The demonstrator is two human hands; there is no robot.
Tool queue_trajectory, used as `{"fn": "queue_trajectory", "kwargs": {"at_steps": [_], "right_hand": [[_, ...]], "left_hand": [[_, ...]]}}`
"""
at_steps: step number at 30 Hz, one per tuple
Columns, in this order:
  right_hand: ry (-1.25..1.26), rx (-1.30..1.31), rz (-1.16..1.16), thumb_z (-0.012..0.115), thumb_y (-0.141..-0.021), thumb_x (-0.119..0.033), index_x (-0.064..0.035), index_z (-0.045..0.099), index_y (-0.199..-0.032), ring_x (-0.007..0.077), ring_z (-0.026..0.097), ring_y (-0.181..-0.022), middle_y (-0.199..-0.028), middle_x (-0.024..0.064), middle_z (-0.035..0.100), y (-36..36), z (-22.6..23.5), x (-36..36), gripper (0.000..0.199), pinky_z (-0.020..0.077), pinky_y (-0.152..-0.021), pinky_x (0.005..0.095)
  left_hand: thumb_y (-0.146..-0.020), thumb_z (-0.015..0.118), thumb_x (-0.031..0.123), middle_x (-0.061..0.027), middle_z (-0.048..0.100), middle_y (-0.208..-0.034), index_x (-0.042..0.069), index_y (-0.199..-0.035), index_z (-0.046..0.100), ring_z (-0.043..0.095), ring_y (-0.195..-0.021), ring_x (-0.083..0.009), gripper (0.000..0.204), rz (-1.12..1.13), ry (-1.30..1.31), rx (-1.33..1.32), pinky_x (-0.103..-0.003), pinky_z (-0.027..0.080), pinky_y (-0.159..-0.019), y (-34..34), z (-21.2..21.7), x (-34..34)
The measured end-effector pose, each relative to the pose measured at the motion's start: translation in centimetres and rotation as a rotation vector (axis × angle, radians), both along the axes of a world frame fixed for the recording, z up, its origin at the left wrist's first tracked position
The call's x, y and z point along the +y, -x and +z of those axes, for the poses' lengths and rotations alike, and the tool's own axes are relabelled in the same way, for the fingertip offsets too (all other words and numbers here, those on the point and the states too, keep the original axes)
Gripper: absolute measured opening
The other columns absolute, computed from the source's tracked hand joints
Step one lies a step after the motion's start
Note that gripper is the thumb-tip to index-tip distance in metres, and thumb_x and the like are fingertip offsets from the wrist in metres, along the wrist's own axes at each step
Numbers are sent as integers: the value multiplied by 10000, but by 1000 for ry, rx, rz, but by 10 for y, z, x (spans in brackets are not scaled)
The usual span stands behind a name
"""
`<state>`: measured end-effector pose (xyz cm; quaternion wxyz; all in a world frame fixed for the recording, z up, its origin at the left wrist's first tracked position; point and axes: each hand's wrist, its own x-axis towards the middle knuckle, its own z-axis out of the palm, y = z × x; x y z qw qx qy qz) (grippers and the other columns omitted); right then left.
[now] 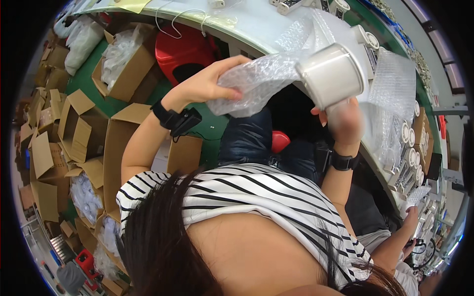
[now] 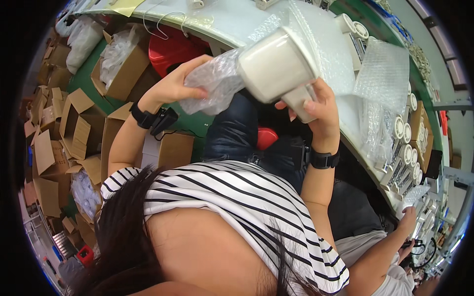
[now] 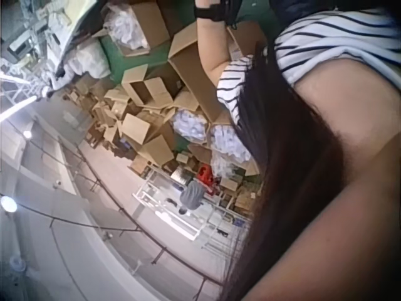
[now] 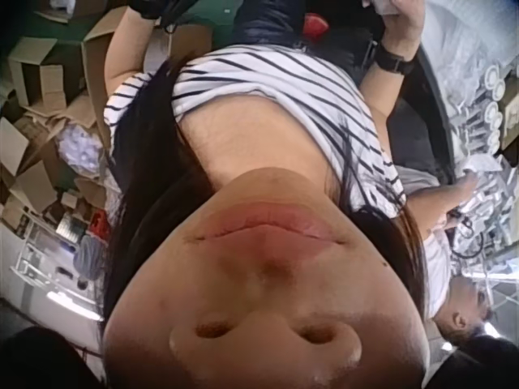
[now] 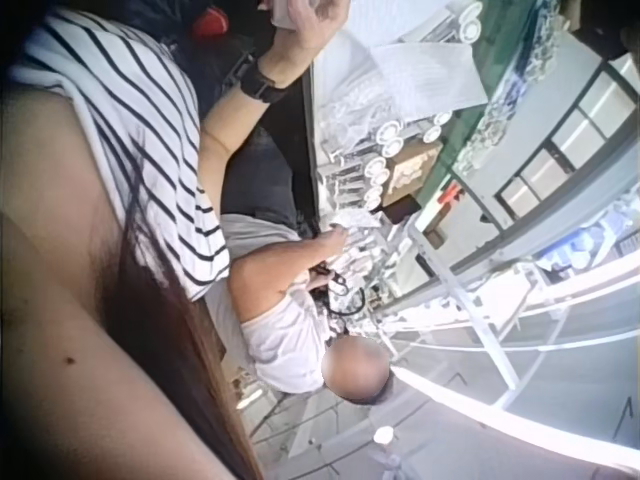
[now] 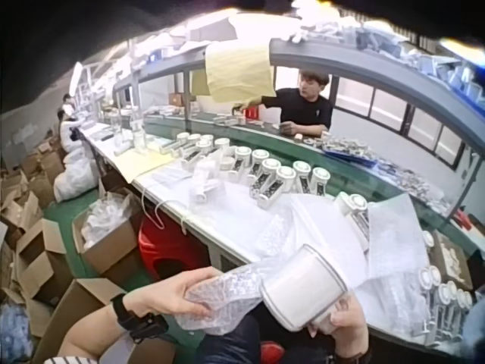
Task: Packaging hairdryers by wrapping them in bubble wrap and placing them into individual plastic bags.
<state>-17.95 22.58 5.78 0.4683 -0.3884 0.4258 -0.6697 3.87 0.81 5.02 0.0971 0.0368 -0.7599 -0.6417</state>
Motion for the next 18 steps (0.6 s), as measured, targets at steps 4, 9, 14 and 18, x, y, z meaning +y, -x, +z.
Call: {"fn": "queue_trajectory", "kwargs": {"at_steps": [4,9,14,18], "right_hand": [[134,157,24,710,-561,-212,46,561,-989,249,601,-885,-1075,254,512,-7,8,0,522,464,-623,247],[96,564,213,756,-496,-121,23,644,-824,179,588,-880,-1095,176,520,-16,37,-2,376,441,-695,231],[104,697,212,754,-517,-109,18,638,-819,153,576,-803,-1012,116,552,-29,41,-12,348,441,-673,235],[-20,643,180,733,-502,-125,43,633,-816,196,562,-829,-929,129,576,-33,45,-12,370,419,-742,252]], "left_hand": [[-630,730,80,-41,492,-1124,6,-1197,407,434,-1046,-110,657,-62,-138,-139,-256,327,-916,-15,1,-4],[-624,715,56,-56,506,-1100,23,-1237,390,453,-1047,-140,695,-167,-299,-154,-271,347,-909,-25,13,-13],[-643,699,77,-74,507,-1135,27,-1284,344,457,-1054,-144,735,-254,-249,-194,-284,339,-925,-17,9,-15],[-671,684,106,-90,529,-1119,20,-1270,373,478,-1036,-150,680,-268,-158,-125,-292,349,-922,-17,23,-18]]}}
